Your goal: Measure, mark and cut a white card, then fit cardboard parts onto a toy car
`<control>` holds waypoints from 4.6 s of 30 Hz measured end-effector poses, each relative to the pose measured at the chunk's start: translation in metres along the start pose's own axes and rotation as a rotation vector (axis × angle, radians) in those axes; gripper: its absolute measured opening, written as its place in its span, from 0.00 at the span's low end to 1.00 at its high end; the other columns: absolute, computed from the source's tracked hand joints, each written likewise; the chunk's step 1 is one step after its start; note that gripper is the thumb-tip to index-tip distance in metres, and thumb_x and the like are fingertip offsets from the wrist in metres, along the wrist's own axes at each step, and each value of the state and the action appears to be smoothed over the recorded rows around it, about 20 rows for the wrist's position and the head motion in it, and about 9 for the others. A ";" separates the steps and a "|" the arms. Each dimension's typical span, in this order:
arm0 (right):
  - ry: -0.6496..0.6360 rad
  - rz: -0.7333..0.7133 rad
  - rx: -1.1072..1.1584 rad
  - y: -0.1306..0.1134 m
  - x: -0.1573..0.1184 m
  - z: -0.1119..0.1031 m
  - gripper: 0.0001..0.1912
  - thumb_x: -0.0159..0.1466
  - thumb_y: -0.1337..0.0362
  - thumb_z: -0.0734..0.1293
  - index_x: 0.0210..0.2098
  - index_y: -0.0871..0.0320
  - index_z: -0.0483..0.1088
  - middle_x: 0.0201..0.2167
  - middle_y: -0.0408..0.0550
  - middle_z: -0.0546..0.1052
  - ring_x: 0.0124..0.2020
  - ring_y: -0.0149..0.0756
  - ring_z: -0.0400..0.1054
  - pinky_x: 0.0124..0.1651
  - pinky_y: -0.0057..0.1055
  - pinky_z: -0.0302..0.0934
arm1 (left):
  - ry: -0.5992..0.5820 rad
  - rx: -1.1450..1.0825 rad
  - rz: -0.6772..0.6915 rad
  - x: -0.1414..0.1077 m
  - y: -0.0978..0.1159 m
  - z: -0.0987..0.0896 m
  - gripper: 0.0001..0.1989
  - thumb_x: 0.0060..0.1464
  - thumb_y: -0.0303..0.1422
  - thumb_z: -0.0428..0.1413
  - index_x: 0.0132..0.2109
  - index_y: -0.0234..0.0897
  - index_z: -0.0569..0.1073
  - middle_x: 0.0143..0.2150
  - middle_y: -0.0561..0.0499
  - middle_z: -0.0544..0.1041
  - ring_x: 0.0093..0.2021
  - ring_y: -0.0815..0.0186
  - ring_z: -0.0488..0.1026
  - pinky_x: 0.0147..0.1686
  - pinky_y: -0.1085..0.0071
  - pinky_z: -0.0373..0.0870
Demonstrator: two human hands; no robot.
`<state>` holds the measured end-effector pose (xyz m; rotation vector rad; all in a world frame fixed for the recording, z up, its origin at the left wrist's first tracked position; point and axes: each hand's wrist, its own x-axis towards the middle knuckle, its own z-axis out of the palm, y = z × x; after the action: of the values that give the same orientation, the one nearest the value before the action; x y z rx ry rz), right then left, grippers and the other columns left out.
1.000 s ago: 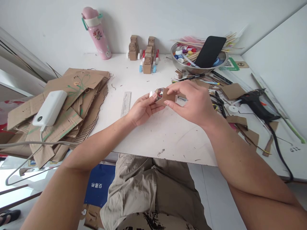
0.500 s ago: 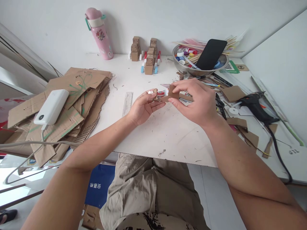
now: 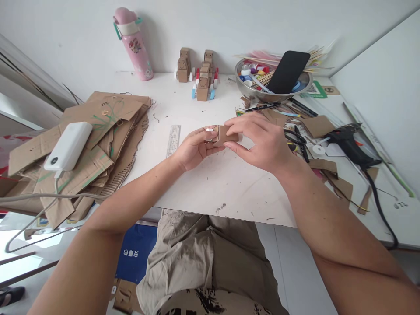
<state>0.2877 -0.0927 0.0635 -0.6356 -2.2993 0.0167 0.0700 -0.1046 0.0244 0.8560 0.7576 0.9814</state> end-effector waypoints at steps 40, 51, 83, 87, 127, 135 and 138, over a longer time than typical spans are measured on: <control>-0.042 0.167 0.253 0.020 -0.014 0.018 0.25 0.74 0.56 0.74 0.70 0.44 0.79 0.65 0.45 0.84 0.62 0.52 0.82 0.66 0.52 0.79 | -0.130 0.108 0.050 -0.002 0.000 0.002 0.19 0.65 0.49 0.71 0.45 0.36 0.85 0.47 0.45 0.88 0.61 0.57 0.83 0.70 0.57 0.77; -0.081 0.109 0.112 0.021 -0.019 0.030 0.29 0.81 0.52 0.62 0.78 0.46 0.69 0.75 0.49 0.76 0.74 0.53 0.72 0.78 0.56 0.68 | -0.094 0.105 0.102 0.000 -0.005 0.001 0.22 0.66 0.52 0.68 0.49 0.36 0.86 0.47 0.44 0.88 0.61 0.58 0.83 0.71 0.56 0.77; -0.061 0.284 0.262 0.023 -0.006 0.030 0.28 0.71 0.54 0.75 0.69 0.45 0.80 0.61 0.49 0.86 0.61 0.55 0.80 0.67 0.55 0.75 | -0.167 0.250 0.149 0.002 -0.001 -0.004 0.26 0.52 0.52 0.77 0.47 0.39 0.82 0.50 0.46 0.87 0.59 0.57 0.84 0.65 0.59 0.79; -0.028 0.354 0.426 0.027 -0.005 0.031 0.29 0.69 0.47 0.77 0.66 0.51 0.82 0.60 0.52 0.86 0.61 0.55 0.80 0.64 0.53 0.77 | -0.121 0.368 0.207 0.002 0.002 -0.003 0.31 0.50 0.61 0.75 0.44 0.38 0.82 0.46 0.46 0.87 0.53 0.58 0.85 0.61 0.59 0.80; 0.119 0.142 0.237 0.003 -0.001 -0.004 0.09 0.70 0.58 0.75 0.49 0.46 0.77 0.52 0.46 0.88 0.54 0.51 0.85 0.58 0.51 0.81 | 0.014 0.339 0.571 -0.007 0.006 0.000 0.39 0.44 0.61 0.78 0.55 0.43 0.80 0.61 0.42 0.84 0.69 0.48 0.79 0.71 0.53 0.75; 0.136 -0.041 0.111 0.005 -0.004 0.006 0.11 0.72 0.67 0.69 0.46 0.43 0.81 0.50 0.44 0.89 0.55 0.51 0.86 0.61 0.58 0.83 | -0.115 0.189 0.102 -0.003 0.014 -0.004 0.31 0.62 0.63 0.65 0.47 0.36 0.83 0.43 0.44 0.88 0.50 0.57 0.87 0.56 0.59 0.84; 0.102 -0.054 0.096 0.010 -0.008 0.012 0.13 0.74 0.67 0.68 0.45 0.41 0.82 0.51 0.44 0.89 0.59 0.51 0.84 0.67 0.60 0.80 | -0.172 0.136 0.067 -0.005 0.019 -0.006 0.25 0.58 0.55 0.73 0.43 0.36 0.83 0.40 0.47 0.87 0.45 0.60 0.86 0.55 0.60 0.84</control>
<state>0.2887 -0.0855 0.0477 -0.5139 -2.2021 0.0677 0.0560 -0.1018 0.0394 1.0752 0.6573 0.9094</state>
